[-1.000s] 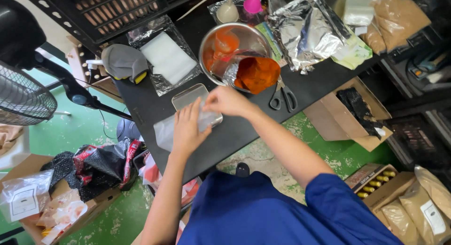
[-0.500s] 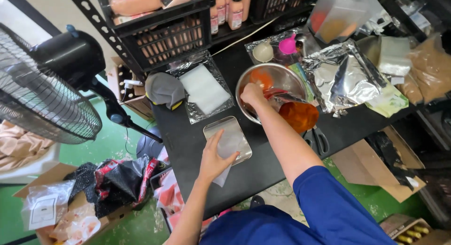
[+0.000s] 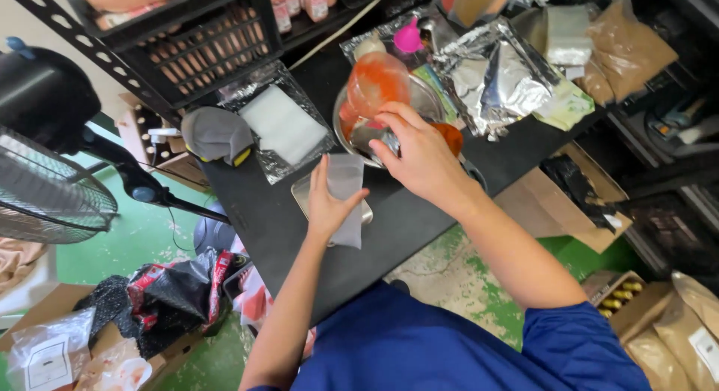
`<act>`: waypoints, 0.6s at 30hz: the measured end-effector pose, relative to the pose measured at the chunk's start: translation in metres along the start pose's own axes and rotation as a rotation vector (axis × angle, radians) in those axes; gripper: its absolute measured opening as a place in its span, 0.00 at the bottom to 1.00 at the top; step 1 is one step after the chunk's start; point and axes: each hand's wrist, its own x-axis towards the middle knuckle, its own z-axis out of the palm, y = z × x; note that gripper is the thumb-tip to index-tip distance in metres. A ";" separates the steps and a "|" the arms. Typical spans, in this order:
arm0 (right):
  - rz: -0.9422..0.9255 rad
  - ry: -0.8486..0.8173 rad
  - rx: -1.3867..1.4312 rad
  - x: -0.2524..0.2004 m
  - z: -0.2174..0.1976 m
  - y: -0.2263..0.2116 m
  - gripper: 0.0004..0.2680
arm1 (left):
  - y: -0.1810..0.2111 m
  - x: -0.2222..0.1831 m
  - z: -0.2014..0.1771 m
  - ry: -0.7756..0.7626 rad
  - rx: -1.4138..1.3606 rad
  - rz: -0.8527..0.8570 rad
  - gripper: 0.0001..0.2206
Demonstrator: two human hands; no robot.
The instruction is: The person portions a red sauce from a bowl into plastic pouches using a spoon, weighs each pouch on a digital scale, and seals the pouches.
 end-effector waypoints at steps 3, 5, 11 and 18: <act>-0.060 -0.007 -0.021 -0.034 -0.016 -0.002 0.13 | 0.010 0.001 0.015 0.024 -0.008 0.069 0.54; -0.084 -0.022 -0.008 -0.051 -0.019 -0.003 0.12 | 0.004 -0.003 0.029 0.073 0.005 0.121 0.53; -0.153 0.002 0.096 -0.074 -0.047 0.021 0.11 | 0.000 -0.012 0.051 0.189 -0.052 0.241 0.52; 0.243 -0.114 -0.214 -0.061 0.037 0.158 0.06 | -0.011 -0.033 0.051 0.245 -0.108 0.268 0.45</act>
